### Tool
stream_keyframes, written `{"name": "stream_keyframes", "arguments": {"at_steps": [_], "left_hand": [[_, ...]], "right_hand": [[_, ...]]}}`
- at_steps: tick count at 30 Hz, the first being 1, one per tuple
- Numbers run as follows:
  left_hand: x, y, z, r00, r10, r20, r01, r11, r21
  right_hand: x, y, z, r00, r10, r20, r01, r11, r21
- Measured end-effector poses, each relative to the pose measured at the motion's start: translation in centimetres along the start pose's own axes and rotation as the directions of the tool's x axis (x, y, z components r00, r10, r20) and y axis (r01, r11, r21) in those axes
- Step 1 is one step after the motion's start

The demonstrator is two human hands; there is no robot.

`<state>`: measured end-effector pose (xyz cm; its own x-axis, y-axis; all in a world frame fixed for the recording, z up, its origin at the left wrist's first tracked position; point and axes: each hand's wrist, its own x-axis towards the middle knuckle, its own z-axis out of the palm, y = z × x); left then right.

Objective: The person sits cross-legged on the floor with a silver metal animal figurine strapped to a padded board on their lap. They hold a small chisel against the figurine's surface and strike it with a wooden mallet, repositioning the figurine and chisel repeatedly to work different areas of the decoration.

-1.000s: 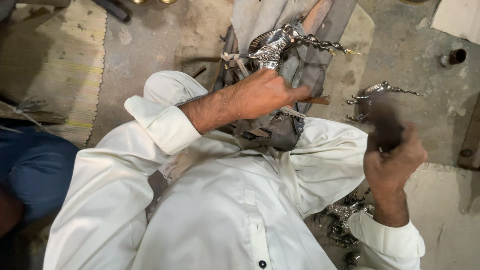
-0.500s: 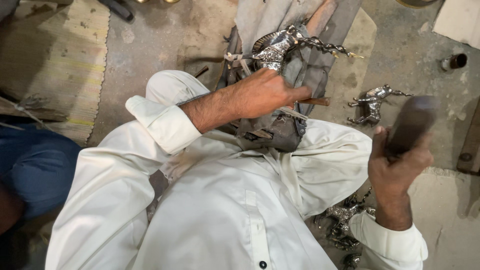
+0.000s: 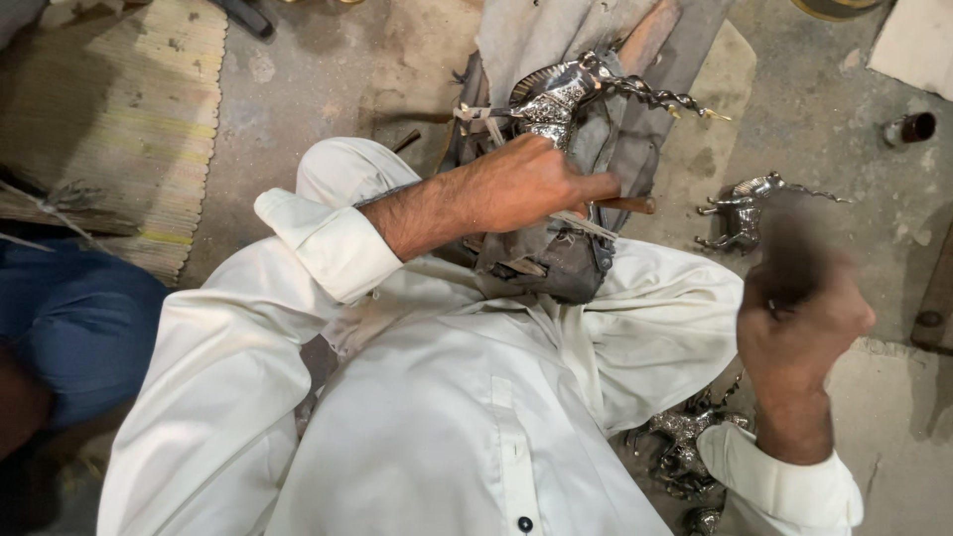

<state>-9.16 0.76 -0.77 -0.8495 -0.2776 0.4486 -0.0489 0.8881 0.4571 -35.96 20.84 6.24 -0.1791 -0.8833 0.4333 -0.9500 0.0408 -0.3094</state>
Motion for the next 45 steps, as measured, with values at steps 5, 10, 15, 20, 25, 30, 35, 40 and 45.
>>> {"name": "stream_keyframes", "arguments": {"at_steps": [5,10,15,20,25,30,35,40,45], "left_hand": [[0.3,-0.1,-0.2,0.997,-0.069,0.039,0.069,0.998,-0.013],[-0.4,-0.4,-0.4,1.000,-0.007,0.000,0.007,0.999,-0.034],[-0.9,-0.7,-0.4,0.999,-0.012,-0.031,0.010,0.998,-0.069],[-0.7,-0.6,-0.5,1.000,-0.023,-0.015,0.022,0.997,-0.075],[-1.0,-0.7,-0.7,1.000,0.007,-0.024,-0.009,0.997,-0.082],[-0.9,-1.0,-0.7,1.000,0.005,-0.024,-0.007,0.997,-0.078],[-1.2,-1.1,-0.7,1.000,0.003,-0.018,-0.004,0.998,-0.065],[-1.7,-1.2,-1.0,0.999,0.006,-0.046,-0.011,0.994,-0.108],[-1.7,-1.4,-0.9,0.999,0.011,-0.040,-0.015,0.995,-0.094]], "right_hand": [[1.0,-0.8,-0.8,0.992,-0.128,0.007,0.126,0.965,-0.229],[1.1,-1.4,-0.6,0.978,-0.208,0.013,0.206,0.956,-0.208],[1.2,-1.0,-0.6,0.968,-0.212,0.134,0.243,0.924,-0.295],[1.1,-0.2,-0.9,0.982,-0.178,0.058,0.187,0.947,-0.260],[1.3,-0.7,-0.8,0.982,-0.186,0.037,0.190,0.962,-0.198],[2.4,-2.2,-0.9,0.960,-0.269,0.081,0.281,0.905,-0.319],[2.9,-3.0,-1.1,0.965,-0.246,0.091,0.262,0.907,-0.330],[2.7,-2.7,-1.0,0.984,-0.169,0.060,0.177,0.967,-0.185],[3.3,-2.9,-1.3,0.975,-0.220,0.034,0.223,0.958,-0.180]]}}
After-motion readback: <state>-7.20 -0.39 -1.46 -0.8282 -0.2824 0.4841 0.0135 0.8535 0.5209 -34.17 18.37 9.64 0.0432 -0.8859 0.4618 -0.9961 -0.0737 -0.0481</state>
